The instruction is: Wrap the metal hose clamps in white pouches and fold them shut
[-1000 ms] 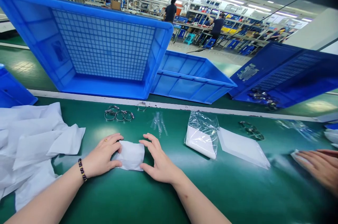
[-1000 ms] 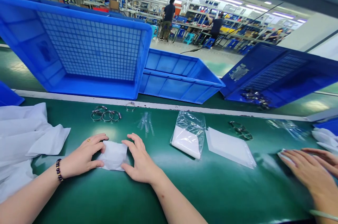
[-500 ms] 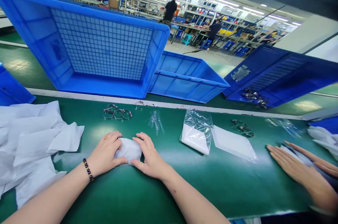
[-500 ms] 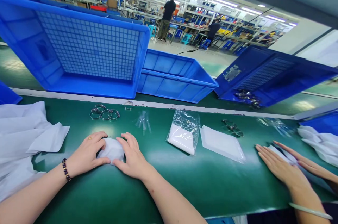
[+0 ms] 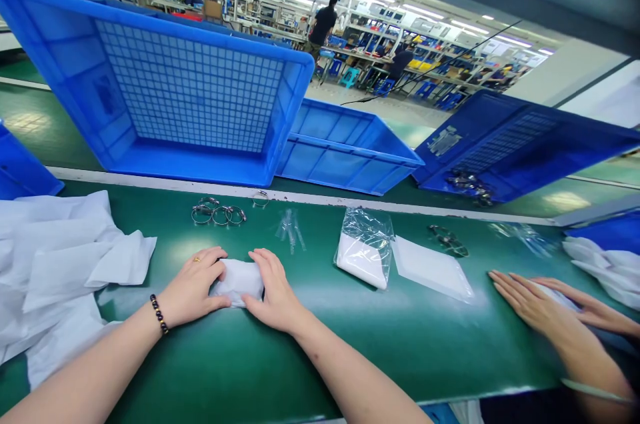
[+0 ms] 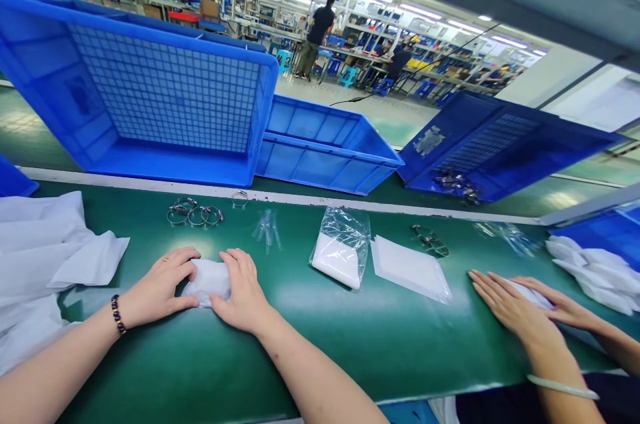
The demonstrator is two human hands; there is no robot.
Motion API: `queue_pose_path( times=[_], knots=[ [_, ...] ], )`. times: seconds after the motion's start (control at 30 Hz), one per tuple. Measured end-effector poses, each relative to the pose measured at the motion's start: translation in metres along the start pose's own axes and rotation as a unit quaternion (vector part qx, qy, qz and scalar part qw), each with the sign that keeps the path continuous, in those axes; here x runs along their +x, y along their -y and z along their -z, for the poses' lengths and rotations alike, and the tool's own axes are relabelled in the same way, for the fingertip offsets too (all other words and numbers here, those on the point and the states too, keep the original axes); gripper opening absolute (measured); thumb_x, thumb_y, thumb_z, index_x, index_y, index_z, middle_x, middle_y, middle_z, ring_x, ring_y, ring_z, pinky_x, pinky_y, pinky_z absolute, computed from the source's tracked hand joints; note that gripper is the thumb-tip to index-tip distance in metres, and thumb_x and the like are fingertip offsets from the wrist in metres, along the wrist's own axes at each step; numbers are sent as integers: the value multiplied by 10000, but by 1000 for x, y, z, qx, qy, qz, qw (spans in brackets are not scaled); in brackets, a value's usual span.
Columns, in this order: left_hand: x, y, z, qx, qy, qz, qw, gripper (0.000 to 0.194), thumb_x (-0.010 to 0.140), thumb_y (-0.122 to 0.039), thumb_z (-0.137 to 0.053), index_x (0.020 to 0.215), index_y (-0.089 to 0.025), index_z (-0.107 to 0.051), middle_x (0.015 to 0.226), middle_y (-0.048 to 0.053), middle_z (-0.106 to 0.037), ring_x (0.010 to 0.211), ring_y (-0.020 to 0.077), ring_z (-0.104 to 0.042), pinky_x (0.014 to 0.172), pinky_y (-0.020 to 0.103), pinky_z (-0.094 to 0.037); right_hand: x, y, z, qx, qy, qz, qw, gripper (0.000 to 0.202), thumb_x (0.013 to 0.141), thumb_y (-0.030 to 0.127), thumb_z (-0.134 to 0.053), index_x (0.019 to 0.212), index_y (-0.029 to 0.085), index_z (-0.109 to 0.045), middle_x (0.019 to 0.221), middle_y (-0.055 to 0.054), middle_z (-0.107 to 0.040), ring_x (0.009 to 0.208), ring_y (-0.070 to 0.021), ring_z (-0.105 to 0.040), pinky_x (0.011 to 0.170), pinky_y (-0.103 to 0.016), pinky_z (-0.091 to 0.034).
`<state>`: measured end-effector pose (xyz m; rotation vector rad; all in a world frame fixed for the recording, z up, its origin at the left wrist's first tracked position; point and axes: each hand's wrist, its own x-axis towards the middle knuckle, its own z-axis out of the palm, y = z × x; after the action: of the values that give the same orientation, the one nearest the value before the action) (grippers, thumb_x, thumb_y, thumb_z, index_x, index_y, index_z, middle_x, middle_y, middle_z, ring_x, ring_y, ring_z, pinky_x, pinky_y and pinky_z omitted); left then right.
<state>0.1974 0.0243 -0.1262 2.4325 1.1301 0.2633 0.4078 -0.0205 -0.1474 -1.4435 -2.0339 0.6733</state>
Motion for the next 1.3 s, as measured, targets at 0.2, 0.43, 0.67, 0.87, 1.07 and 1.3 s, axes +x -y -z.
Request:
queue_pose_path(
  times=[0.2,0.43,0.67,0.87,1.07,1.3],
  knots=[
    [-3,5,7,-25,41,4,999,228,699,-275,-660,831,-223,-481,1319,48,-438,1283,273,-311,1017,460,-302,-3,-8,15,37,40,32,998,766,616,126,-492,1344,168,-255,1373,-125,-306,1320,-254,-217,1095,-476,-200],
    [-1,4,8,-36,48,13,998,182,783,-370,-586,827,-219,-496,1323,67,-451,1298,272,-298,1015,475,-306,-3,-7,13,18,58,10,998,731,692,264,-578,1350,171,-274,1378,-132,-293,1326,-266,-199,1096,-491,-182],
    [-1,9,8,-39,65,11,997,139,757,-141,-534,863,-225,-501,1338,42,-443,1313,248,-281,1030,458,-304,-5,-16,17,29,70,53,996,717,666,129,-490,1350,182,-283,1383,-124,-291,1333,-251,-192,1090,-475,-214],
    [-3,13,9,-52,60,-2,997,190,749,-106,-496,896,-225,-519,1349,44,-439,1316,250,-282,1036,461,-307,-5,-20,28,50,97,48,993,753,631,65,-442,1355,187,-278,1393,-114,-293,1339,-235,-192,1093,-460,-222],
    [-2,12,10,-54,53,-7,997,200,735,-111,-491,894,-228,-521,1337,51,-452,1312,258,-292,1028,481,-318,-5,-18,30,50,97,40,993,681,702,164,-531,1344,201,-306,1379,-111,-317,1325,-250,-216,1083,-462,-245],
    [-3,12,10,-55,59,0,997,203,741,-109,-486,900,-231,-518,1348,39,-440,1321,246,-276,1038,465,-308,-5,-20,28,42,88,40,994,662,709,92,-469,1343,193,-312,1369,-112,-333,1322,-227,-221,1088,-452,-245]
  ],
)
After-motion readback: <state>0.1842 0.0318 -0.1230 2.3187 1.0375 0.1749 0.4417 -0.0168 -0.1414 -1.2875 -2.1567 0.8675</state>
